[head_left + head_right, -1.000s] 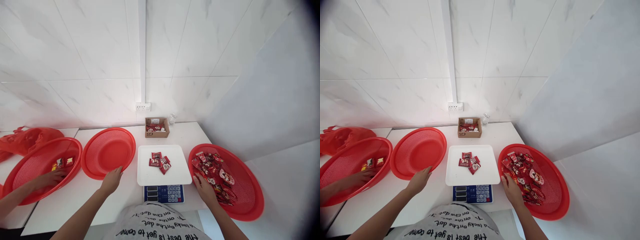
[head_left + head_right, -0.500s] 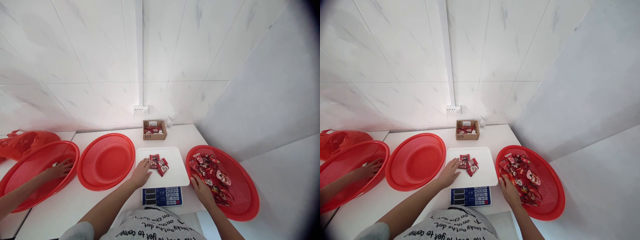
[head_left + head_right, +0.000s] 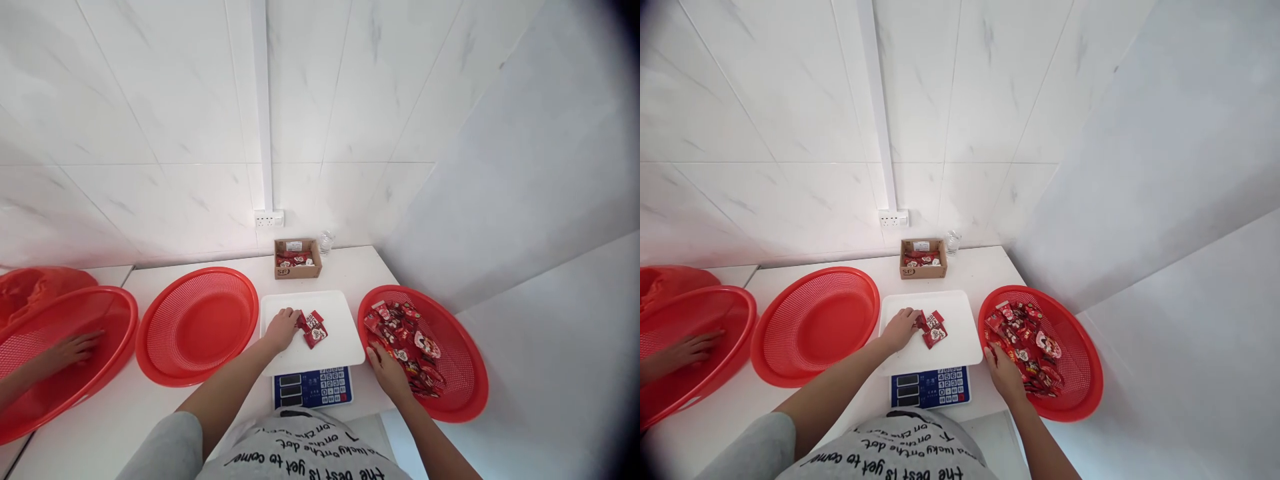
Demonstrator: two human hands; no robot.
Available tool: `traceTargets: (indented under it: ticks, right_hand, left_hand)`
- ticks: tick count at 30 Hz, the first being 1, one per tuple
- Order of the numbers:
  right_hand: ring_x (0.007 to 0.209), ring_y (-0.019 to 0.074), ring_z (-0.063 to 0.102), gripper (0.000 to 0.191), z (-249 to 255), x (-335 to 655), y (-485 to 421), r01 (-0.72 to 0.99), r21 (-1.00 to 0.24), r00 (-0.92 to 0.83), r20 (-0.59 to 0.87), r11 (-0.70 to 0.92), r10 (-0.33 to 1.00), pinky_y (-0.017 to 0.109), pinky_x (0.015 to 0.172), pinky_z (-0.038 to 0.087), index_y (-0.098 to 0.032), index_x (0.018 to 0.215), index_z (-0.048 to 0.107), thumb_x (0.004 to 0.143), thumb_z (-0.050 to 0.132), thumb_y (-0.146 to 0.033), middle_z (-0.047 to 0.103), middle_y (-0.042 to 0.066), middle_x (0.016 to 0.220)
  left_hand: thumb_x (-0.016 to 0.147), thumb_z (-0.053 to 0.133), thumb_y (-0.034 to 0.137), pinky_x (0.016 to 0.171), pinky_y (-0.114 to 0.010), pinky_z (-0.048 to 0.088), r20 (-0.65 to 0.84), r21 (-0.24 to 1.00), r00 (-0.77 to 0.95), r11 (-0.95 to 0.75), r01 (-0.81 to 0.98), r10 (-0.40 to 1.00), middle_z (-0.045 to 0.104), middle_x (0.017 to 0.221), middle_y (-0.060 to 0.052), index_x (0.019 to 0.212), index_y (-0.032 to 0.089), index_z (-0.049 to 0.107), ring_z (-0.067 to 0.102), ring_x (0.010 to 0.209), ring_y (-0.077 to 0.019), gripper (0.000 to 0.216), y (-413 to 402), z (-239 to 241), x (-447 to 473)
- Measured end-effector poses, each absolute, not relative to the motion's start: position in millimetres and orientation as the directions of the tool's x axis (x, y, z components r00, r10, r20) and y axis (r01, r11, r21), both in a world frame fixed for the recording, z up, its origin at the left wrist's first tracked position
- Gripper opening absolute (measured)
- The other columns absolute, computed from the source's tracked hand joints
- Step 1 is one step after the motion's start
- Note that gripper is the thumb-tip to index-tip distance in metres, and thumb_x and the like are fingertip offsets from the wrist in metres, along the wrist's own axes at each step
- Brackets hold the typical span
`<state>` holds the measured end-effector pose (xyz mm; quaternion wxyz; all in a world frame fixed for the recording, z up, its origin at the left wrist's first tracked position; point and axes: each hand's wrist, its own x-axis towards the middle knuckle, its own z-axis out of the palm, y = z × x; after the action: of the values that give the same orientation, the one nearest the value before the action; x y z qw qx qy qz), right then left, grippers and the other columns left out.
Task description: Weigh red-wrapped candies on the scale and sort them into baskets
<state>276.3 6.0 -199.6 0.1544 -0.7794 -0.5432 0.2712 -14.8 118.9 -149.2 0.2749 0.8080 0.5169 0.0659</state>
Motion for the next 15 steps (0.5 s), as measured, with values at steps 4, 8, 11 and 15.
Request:
traceTargets:
  ticks: [4,8,11,15]
  right_hand:
    - [0.115,0.0267,0.051,0.062,-201.2,277.3,5.9,0.767,-0.53,0.262,-0.256,-0.361,0.931,0.038,0.096,0.037,-0.014,0.124,0.05,0.085,0.021,-0.054,0.055,0.013,0.126]
    - [0.115,0.0263,0.05,0.061,-202.3,277.9,5.6,0.767,-0.529,0.262,-0.256,-0.362,0.93,0.038,0.096,0.037,-0.015,0.124,0.05,0.085,0.023,-0.054,0.056,0.012,0.125]
    - [0.114,0.0256,0.052,0.06,-201.2,277.3,5.5,0.769,-0.53,0.263,-0.246,-0.356,0.933,0.037,0.095,0.038,-0.015,0.123,0.05,0.086,0.023,-0.053,0.057,0.012,0.124]
    - [0.111,0.0244,0.054,0.06,-198.0,275.8,5.8,0.765,-0.537,0.271,-0.232,-0.355,0.934,0.036,0.093,0.04,-0.015,0.122,0.052,0.085,0.024,-0.053,0.057,0.012,0.123]
  left_hand:
    - [0.081,0.046,0.015,0.083,-0.031,0.04,-0.19,0.566,0.349,-0.188,0.803,0.918,0.057,0.108,-0.008,0.108,0.021,0.052,0.05,0.105,-0.0215,0.029,117.9,-147.3,-14.4]
    - [0.081,0.046,0.015,0.072,-0.028,0.041,-0.236,0.626,0.237,-0.039,0.779,0.942,0.062,0.101,-0.007,0.107,0.022,0.05,0.058,0.089,-0.0189,0.027,119.6,-146.3,-14.9]
    - [0.082,0.045,0.015,0.069,-0.027,0.041,-0.261,0.659,0.18,0.039,0.751,0.948,0.065,0.098,-0.006,0.107,0.023,0.049,0.06,0.085,-0.0182,0.027,120.7,-145.4,-14.9]
    - [0.085,0.041,0.016,0.067,-0.025,0.042,-0.258,0.693,0.145,0.079,0.716,0.955,0.065,0.1,-0.007,0.111,0.022,0.047,0.061,0.084,-0.0161,0.028,120.8,-143.2,-12.9]
